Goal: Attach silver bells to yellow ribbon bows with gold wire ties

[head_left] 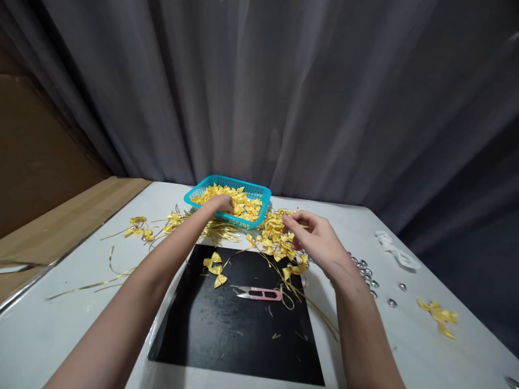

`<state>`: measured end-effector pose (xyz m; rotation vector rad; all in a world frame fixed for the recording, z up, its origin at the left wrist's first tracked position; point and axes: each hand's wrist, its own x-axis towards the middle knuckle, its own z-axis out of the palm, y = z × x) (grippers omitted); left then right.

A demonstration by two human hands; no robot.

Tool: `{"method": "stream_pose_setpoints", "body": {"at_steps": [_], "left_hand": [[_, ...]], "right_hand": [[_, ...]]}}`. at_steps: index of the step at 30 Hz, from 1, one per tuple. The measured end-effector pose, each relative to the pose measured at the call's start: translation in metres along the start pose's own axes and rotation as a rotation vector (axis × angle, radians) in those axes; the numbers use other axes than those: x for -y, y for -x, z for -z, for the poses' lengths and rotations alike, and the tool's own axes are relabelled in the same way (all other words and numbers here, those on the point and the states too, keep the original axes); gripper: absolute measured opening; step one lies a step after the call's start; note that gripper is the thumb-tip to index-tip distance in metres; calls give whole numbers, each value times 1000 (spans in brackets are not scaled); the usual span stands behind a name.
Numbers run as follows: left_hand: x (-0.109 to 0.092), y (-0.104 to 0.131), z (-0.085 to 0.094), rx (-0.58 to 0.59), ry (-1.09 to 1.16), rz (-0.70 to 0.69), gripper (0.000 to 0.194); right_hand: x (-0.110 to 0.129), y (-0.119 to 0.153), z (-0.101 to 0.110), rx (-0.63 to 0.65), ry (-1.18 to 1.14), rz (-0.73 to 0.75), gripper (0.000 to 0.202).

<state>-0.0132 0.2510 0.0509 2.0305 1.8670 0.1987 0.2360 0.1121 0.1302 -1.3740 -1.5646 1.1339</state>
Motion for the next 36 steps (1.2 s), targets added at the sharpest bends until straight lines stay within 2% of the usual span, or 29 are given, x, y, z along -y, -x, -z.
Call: {"method": "stream_pose_setpoints", "body": {"at_steps": [3,7,19,26,32,36], "left_hand": [[-1,-6,-7,13,-54,70,32],[2,-4,-11,-3,-80,90,32],[12,17,12,-56,-107,30,33],[15,24,8,-23,-91,108,32],[9,38,11,-199,122,67,31],[-1,68,13,-366,360,25,29]], "right_hand": [[-1,0,3,-14,13,15,25],[2,2,5,-35,24,23,23],[5,3,4,-45,64,36,21],[4,4,-1,2,98,70,22],[2,2,3,-29,111,88,24],[-3,0,2,-39,110,105,23]]}}
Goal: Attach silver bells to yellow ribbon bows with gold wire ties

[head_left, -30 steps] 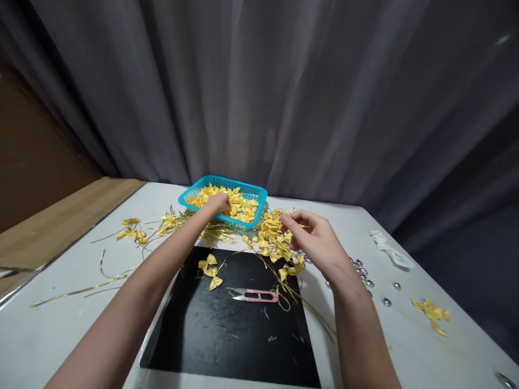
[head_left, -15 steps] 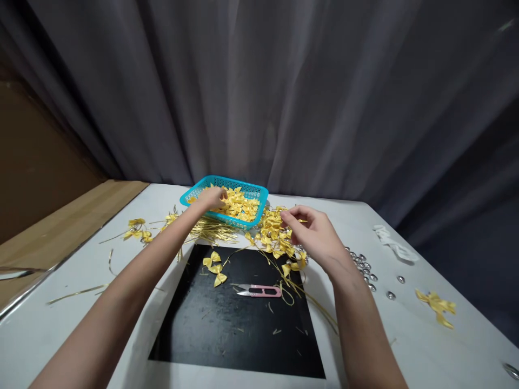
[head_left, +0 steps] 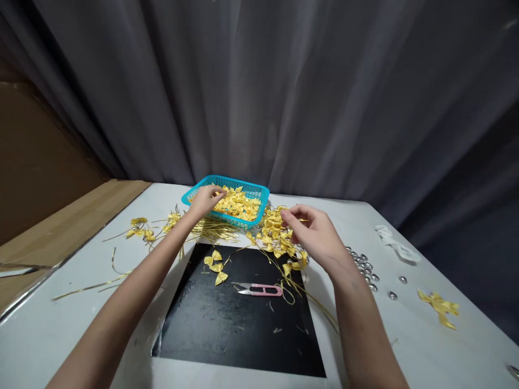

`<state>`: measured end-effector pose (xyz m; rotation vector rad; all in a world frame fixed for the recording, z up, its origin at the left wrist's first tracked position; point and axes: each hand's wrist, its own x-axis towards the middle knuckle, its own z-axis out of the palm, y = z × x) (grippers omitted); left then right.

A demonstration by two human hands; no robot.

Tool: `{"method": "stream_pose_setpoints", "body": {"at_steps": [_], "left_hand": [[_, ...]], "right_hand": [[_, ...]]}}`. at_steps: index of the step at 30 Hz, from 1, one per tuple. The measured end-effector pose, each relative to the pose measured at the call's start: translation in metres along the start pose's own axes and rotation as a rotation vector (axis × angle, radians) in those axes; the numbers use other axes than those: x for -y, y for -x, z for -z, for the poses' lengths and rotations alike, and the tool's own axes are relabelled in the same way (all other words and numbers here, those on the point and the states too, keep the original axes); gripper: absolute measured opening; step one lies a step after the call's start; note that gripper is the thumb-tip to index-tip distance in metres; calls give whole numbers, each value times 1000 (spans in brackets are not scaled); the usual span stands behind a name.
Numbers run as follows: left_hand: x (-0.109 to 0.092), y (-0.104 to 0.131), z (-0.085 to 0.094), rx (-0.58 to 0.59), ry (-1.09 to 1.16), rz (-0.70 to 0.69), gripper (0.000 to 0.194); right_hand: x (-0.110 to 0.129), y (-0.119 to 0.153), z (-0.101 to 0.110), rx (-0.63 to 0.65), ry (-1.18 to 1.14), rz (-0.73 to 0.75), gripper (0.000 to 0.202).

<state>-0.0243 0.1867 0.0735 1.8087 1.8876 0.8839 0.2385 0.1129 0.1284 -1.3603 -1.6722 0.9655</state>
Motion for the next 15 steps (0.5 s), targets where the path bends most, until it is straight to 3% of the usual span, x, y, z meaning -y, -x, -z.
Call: {"method": "stream_pose_setpoints", "body": {"at_steps": [3,8,12,15], "left_hand": [[-14,37,4,-44,234,10,38],[-40,91,10,56,557,63,33],[-50,105,12,101,746,102,24],[-53,107,12,139,831,113,20]], "right_hand": [[-5,-1,-11,47,5,29,21],[-7,2,-39,176,-42,54,17],[3,11,-53,347,-178,-34,17],[10,15,-58,352,-272,-70,14]]}}
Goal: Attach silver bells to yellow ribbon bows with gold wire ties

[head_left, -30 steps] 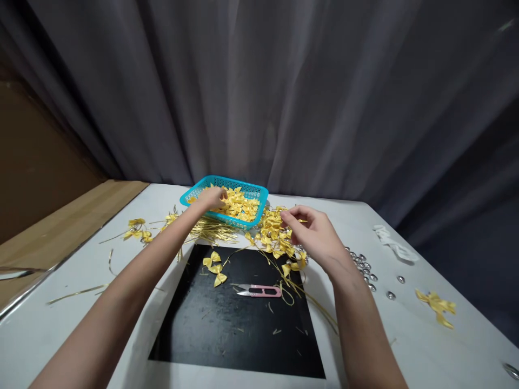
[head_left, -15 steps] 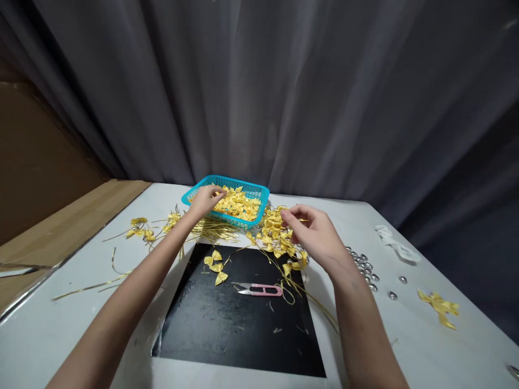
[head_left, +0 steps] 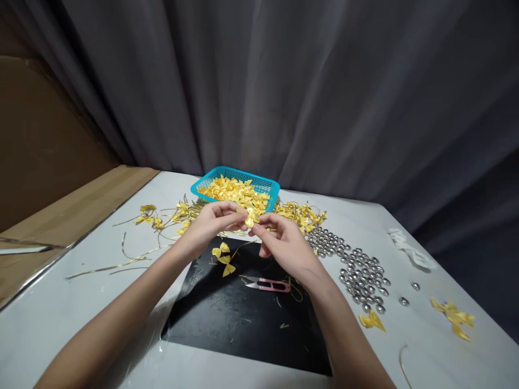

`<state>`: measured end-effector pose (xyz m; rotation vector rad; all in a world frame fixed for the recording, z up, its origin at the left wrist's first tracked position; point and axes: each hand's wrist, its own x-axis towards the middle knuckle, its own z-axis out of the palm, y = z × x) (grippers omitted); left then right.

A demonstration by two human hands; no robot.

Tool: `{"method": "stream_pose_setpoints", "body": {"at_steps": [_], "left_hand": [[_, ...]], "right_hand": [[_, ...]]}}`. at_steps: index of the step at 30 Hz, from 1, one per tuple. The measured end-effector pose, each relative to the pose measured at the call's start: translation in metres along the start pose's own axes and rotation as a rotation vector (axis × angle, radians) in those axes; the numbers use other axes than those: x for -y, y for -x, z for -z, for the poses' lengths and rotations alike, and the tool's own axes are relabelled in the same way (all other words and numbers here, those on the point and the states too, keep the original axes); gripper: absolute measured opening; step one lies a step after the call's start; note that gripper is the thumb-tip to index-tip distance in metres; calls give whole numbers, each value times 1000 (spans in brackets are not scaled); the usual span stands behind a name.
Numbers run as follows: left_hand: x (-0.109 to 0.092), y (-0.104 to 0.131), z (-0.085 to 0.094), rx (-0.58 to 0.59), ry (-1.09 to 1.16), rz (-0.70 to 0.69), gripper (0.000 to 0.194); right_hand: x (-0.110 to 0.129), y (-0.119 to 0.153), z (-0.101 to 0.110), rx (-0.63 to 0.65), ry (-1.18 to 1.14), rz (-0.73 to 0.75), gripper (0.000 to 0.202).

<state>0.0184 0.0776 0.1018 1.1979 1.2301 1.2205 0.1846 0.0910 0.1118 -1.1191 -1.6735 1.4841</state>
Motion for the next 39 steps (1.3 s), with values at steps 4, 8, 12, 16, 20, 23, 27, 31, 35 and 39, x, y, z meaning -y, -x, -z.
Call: {"method": "stream_pose_setpoints", "body": {"at_steps": [4,8,12,16,20,23,27,31,35,39], "left_hand": [[-1,3,-4,-21,64,-12,23],[-2,7,-5,26,39,-42,30],[-5,11,-2,82,-129,-174,42],[-14,14,2,204,-382,-272,26],[-19,17,6,206,-487,-277,21],[-20,18,9,263,-466,-247,27],[-21,19,10,313,-451,-235,24],[-20,17,11,382,-339,-201,20],[-17,15,14,390,-316,-158,17],[-17,14,18,406,-316,-136,13]], "right_hand": [[0,0,-5,-14,-129,5,26],[-8,-4,-6,-135,-124,64,22],[-12,-6,1,-124,85,171,12],[-10,-2,7,-39,187,233,14],[-3,4,13,14,194,272,15],[1,7,19,73,289,353,8],[4,9,23,144,336,388,10],[5,10,24,198,376,393,16],[5,11,26,207,423,393,19],[5,11,28,238,449,363,14]]}}
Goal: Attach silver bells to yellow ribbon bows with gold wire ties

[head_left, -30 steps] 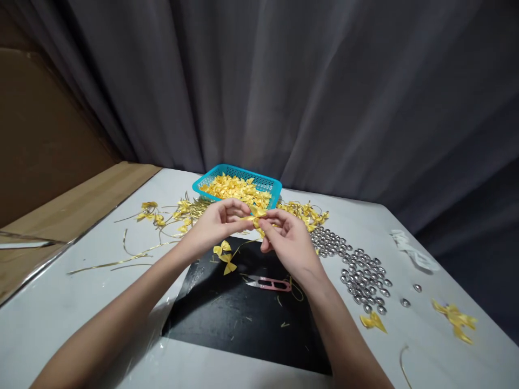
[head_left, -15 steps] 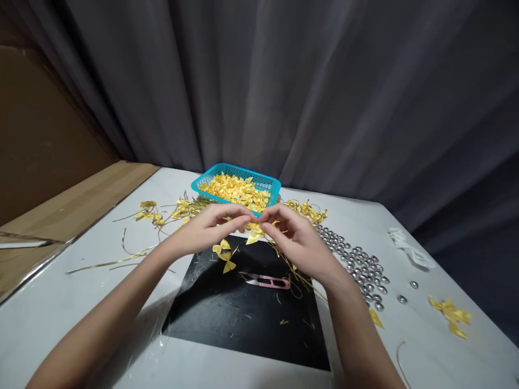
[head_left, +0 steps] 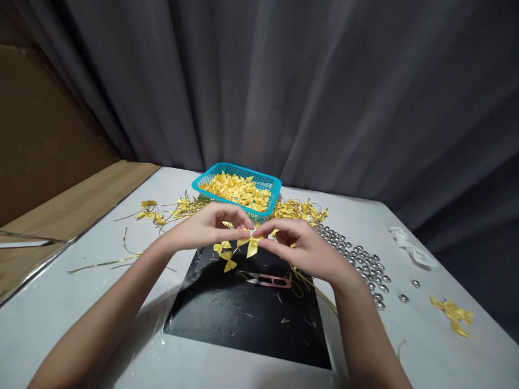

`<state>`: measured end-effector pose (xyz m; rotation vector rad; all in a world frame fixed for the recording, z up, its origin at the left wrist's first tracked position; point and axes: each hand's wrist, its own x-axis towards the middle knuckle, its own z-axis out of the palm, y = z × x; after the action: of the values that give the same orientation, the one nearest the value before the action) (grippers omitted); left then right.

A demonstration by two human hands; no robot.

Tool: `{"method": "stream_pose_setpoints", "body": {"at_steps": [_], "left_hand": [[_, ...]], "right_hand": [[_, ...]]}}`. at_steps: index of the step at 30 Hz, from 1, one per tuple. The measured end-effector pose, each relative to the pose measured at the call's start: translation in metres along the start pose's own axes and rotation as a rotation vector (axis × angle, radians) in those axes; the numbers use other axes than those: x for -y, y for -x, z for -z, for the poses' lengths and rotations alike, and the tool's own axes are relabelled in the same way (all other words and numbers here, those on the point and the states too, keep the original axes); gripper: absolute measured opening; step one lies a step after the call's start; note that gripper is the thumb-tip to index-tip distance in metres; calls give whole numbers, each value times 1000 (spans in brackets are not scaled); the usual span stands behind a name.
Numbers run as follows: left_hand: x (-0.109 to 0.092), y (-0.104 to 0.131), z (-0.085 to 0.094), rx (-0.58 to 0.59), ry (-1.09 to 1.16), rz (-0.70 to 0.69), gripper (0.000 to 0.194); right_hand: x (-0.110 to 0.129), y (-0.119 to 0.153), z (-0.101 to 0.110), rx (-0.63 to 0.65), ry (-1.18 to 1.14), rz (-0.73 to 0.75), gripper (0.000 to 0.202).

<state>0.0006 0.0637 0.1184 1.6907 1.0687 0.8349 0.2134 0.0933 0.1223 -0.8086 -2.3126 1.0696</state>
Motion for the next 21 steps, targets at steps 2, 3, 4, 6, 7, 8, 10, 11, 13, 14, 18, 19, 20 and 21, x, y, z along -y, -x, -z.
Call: {"method": "stream_pose_setpoints", "body": {"at_steps": [2,3,4,6,7,8,10,11,13,14,18,19,20,21], "left_hand": [[0,0,1,13,-11,5,13],[0,1,1,19,-27,5,14],[0,1,1,25,-54,0,14],[-2,1,0,40,-143,-19,15],[-2,1,-1,48,-203,-33,16],[-3,1,-2,58,-275,-49,16],[-4,1,-4,72,-442,-90,16],[-4,1,-5,78,-523,-111,16],[-4,0,-8,91,-649,-132,17],[-4,0,-8,100,-686,-126,17],[-4,0,-10,143,-763,-76,15],[-4,0,-10,147,-780,-68,15],[-4,1,-10,145,-797,-66,14],[-4,1,-10,139,-817,-69,14]], "right_hand": [[0,0,0,10,7,-20,13],[-1,-1,-1,15,15,-29,13],[-2,-1,-1,22,24,-37,12],[-4,-2,-3,38,49,-52,11],[-6,-3,-4,42,63,-59,10],[-7,-4,-5,44,78,-66,8],[-11,-4,-6,44,107,-77,7],[-12,-5,-7,45,120,-83,7],[-15,-6,-9,51,140,-91,7],[-16,-6,-9,58,146,-94,7],[-16,-7,-11,100,164,-112,8],[-16,-6,-11,110,172,-112,9],[-16,-6,-11,117,179,-109,9],[-16,-6,-10,124,183,-103,10]]}}
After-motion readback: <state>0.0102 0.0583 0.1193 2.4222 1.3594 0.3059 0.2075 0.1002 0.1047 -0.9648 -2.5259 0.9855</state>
